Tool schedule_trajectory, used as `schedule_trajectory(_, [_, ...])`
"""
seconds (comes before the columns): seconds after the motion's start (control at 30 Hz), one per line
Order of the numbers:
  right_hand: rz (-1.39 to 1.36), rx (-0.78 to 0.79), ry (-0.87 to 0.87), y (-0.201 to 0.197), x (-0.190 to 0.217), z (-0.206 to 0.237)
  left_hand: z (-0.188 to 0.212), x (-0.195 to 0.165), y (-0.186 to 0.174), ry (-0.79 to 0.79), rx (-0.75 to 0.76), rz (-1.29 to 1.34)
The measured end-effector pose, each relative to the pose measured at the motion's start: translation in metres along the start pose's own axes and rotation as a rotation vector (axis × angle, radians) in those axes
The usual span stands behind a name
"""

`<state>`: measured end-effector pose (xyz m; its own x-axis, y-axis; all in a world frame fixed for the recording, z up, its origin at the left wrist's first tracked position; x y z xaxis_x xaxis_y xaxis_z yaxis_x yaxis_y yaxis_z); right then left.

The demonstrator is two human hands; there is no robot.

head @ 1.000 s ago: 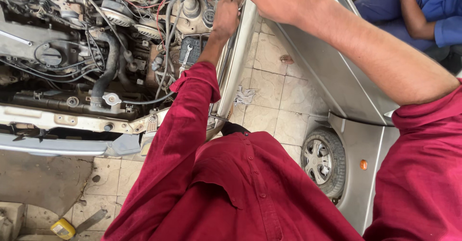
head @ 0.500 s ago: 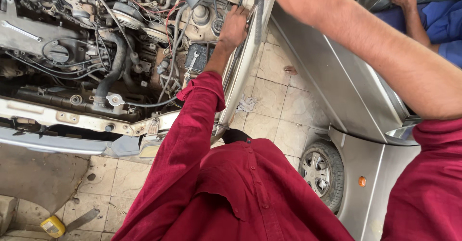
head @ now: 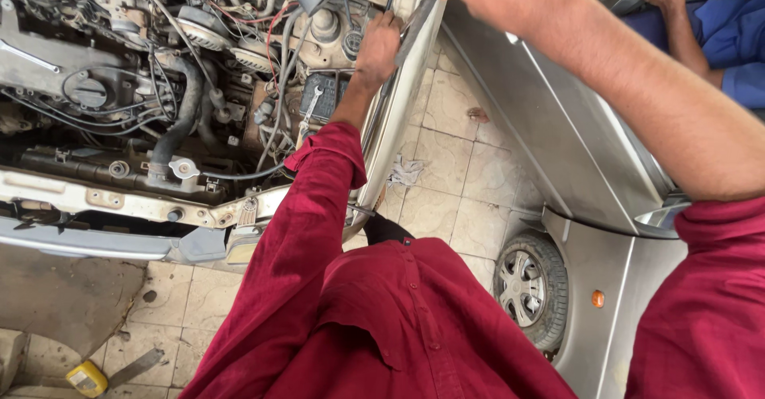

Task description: The person works under the open hood of a car, using a wrench and a socket wrench to tighten bolts on the engine and front frame. They reach into the engine bay with both hands to adjust components and occasionally shift their position to access different areas.

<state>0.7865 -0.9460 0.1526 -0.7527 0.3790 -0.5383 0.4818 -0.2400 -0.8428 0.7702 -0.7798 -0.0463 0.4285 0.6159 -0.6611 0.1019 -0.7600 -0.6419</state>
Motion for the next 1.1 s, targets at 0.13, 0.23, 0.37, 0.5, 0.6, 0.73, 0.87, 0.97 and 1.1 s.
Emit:
schedule_trajectory(0.13, [-0.057,-0.089,-0.004,-0.03,0.013,-0.004,0.0,0.002,-0.001,-0.014,-0.002,0.079])
schedule_trajectory(0.23, [-0.128,-0.095,-0.01,-0.043,0.014,-0.006,0.0,0.001,-0.001,0.009,-0.055,0.087])
schedule_trajectory(0.37, [-0.143,-0.064,0.015,-0.04,0.012,-0.011,0.0,-0.002,-0.001,0.026,-0.046,0.014])
schedule_trajectory(0.5, [-0.133,-0.026,0.051,-0.03,0.008,-0.011,-0.001,-0.006,-0.003,-0.128,0.082,0.082])
schedule_trajectory(0.6, [-0.138,0.002,0.067,-0.025,0.007,-0.01,-0.001,-0.012,-0.008,-0.053,0.031,0.043])
schedule_trajectory(0.73, [-0.109,0.057,0.101,-0.017,0.007,-0.006,-0.001,-0.011,-0.007,0.037,-0.067,-0.035])
schedule_trajectory(0.87, [-0.324,0.022,0.113,0.003,0.003,-0.002,0.0,-0.003,0.002,0.306,-0.094,0.064])
schedule_trajectory(0.97, [-0.503,0.029,0.158,0.029,0.003,-0.004,0.0,0.001,0.008,0.4,-0.247,0.106])
schedule_trajectory(1.1, [-0.704,-0.057,0.169,0.044,0.018,-0.008,-0.001,-0.003,0.017,0.352,-0.205,0.04])
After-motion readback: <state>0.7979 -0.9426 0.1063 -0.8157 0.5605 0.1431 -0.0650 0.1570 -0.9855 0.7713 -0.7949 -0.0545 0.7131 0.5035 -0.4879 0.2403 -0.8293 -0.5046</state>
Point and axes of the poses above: each hand's wrist, its own z-axis away from the middle knuckle, its own y-axis out of the palm, x = y × z, the point moved 2 cm from there along -z, towards the middle knuckle, and after that the axes turned 11 degrees about z, right-handed, at the moved point
